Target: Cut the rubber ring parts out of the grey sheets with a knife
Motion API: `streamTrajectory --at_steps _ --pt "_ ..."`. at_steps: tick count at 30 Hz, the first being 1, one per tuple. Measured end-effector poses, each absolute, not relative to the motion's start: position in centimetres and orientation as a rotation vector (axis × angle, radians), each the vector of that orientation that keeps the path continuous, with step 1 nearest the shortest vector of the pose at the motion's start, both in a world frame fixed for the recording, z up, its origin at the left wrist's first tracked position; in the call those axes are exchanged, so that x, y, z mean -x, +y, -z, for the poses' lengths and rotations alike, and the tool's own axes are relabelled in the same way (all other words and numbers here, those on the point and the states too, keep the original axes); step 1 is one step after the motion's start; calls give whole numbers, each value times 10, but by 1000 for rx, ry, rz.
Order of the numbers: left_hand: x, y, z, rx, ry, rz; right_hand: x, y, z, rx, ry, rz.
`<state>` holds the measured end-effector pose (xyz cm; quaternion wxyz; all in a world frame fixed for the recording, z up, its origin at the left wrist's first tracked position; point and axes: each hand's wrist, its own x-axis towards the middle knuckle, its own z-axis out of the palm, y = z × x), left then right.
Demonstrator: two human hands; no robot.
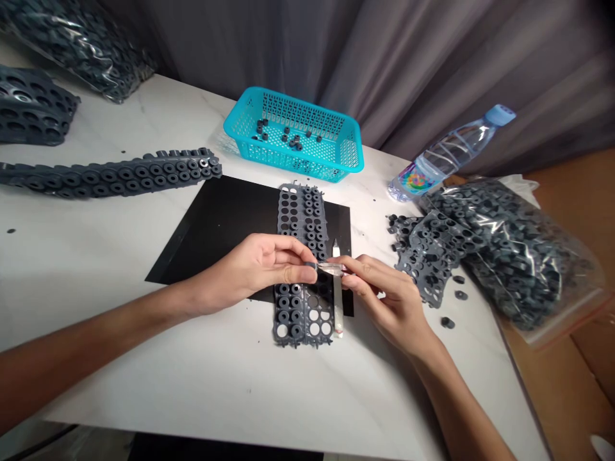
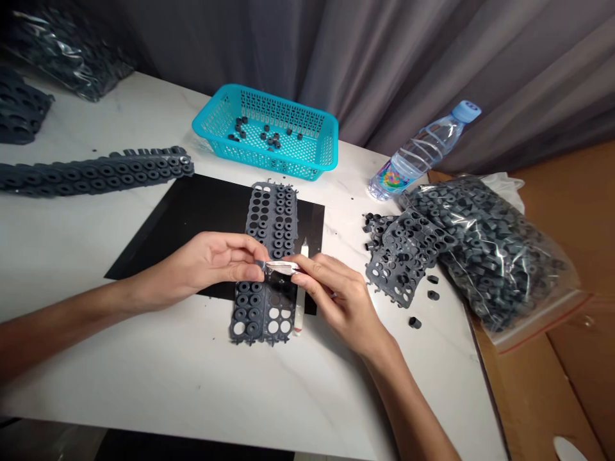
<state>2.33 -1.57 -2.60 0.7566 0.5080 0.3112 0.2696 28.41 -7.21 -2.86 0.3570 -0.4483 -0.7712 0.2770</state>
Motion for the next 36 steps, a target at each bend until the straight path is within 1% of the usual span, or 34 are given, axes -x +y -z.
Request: streamTrajectory --at_steps 8,17,30,36 --pt "-22 -16 28 -1087 671 -533 -283 -71 26 1182 -1998 -730" --pt "-26 -16 25 -1104 671 -641 -285 -73 29 1202 -2000 -729" --pt "-23 -16 24 -1146 720 -625 -285 -73 27 1164 -1982 -785" --pt "-23 -16 26 -1178 661 -611 -285 -72 29 1171 -1979 -778"
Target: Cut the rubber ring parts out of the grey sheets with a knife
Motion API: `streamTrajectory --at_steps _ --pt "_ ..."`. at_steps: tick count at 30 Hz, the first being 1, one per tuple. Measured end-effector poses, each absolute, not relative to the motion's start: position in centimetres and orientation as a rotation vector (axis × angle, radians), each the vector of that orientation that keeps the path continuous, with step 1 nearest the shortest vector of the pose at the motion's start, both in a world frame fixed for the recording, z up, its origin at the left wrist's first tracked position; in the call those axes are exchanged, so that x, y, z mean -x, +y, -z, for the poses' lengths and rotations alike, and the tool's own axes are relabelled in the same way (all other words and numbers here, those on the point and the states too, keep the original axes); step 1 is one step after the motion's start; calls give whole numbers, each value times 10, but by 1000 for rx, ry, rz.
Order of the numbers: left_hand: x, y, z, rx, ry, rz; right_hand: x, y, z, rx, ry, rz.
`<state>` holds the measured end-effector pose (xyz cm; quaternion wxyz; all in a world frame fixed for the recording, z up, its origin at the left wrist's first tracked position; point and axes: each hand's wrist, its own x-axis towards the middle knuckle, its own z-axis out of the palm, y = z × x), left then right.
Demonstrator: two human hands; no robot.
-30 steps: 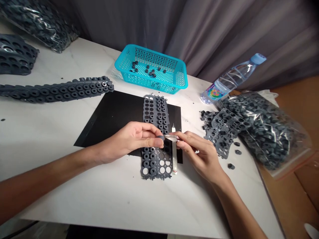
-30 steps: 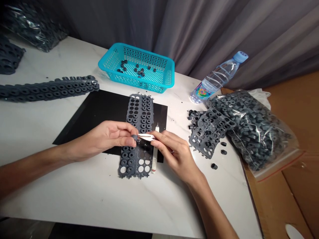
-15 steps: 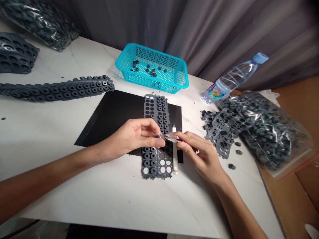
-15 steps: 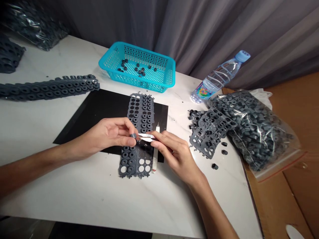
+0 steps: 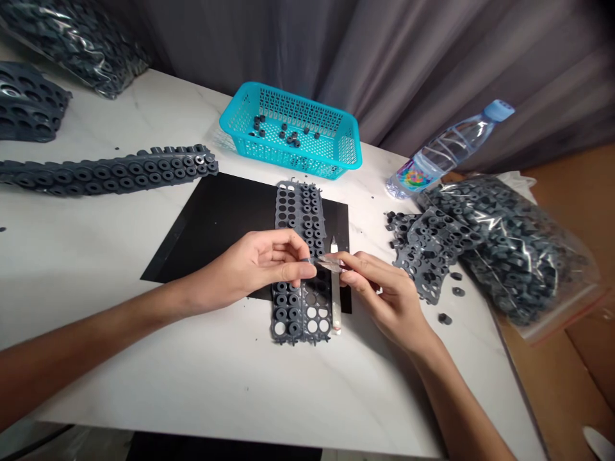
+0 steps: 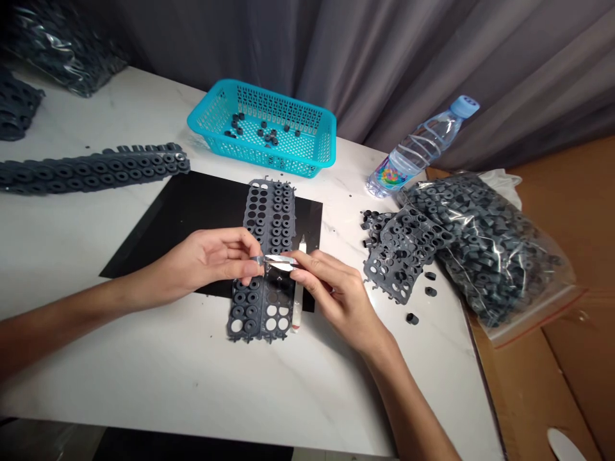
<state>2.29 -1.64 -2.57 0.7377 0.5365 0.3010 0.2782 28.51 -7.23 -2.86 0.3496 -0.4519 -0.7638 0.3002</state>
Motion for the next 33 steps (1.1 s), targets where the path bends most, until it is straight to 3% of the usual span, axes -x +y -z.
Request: streamTrajectory --at_steps 33 --pt "-20 -20 22 -1251 557 -507 -279 -75 21 1120 -1945 -960"
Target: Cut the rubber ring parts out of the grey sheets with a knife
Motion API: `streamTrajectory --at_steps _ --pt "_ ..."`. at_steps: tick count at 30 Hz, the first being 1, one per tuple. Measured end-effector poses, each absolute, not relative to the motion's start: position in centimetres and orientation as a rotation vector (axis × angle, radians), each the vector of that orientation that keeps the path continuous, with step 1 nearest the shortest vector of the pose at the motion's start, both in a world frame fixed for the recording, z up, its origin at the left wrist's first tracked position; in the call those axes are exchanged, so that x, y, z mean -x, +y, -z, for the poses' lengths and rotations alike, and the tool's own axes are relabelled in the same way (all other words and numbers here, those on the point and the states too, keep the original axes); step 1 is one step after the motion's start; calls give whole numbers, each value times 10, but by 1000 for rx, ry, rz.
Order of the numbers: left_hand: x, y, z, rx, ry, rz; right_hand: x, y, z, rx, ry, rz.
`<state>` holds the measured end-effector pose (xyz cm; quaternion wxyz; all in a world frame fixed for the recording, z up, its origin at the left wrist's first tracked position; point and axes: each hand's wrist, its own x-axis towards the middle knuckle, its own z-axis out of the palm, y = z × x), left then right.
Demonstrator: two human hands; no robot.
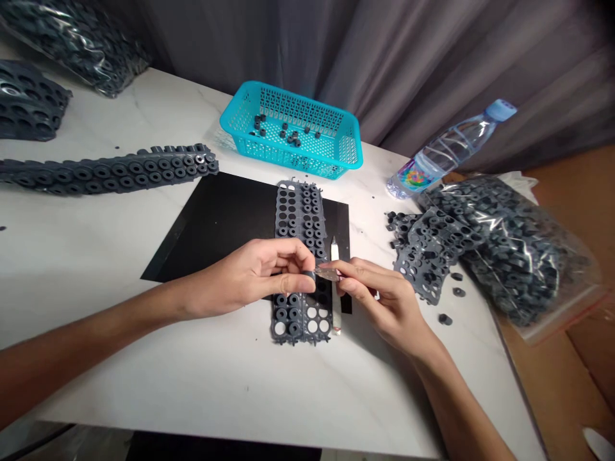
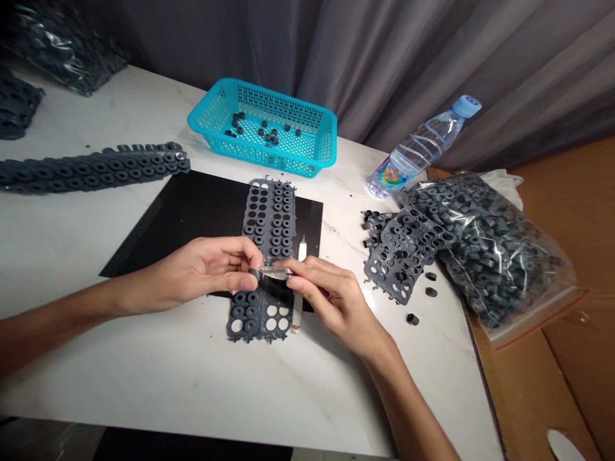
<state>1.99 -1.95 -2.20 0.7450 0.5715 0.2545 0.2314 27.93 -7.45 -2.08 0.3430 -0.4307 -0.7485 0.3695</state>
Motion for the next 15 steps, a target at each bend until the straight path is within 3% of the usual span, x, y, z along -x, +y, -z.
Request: streamTrajectory --at_steps 15 --pt "-20 -18 24 -1265 578 -506 -279 -74 22 1100 -1981 -910"
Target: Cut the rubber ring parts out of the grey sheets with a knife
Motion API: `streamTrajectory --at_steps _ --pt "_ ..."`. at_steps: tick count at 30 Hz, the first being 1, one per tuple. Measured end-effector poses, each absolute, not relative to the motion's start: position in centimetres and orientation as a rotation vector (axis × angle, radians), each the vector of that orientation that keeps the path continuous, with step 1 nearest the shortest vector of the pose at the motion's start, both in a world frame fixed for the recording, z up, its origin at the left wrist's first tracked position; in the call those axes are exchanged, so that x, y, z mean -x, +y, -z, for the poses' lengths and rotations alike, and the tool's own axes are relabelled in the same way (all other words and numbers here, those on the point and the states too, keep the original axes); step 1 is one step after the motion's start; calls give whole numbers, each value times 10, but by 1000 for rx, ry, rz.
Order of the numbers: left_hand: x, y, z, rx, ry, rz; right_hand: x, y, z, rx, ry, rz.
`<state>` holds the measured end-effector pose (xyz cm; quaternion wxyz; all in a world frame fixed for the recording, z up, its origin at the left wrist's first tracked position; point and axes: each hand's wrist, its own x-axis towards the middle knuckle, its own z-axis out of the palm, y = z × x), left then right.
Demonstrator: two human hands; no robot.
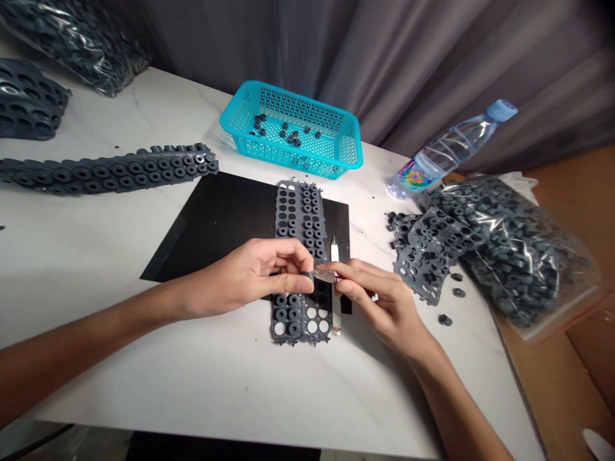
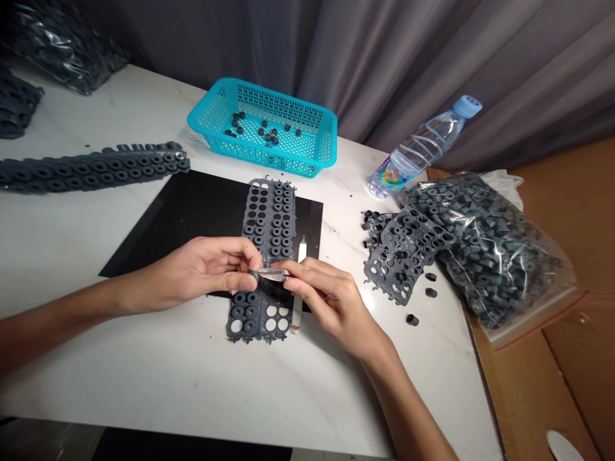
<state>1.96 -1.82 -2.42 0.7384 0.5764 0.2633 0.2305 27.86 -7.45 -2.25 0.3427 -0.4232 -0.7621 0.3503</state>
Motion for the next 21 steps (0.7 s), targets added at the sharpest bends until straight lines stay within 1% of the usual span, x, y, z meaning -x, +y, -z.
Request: streamTrajectory --at_steps 11,21 --pt "-20 -18 24 -1253 604 -526 -275 -77 28 1131 -1990 -821" --pt "-21 -17 24 -1276 608 -554 -274 -77 27 1131 -1982 -833"
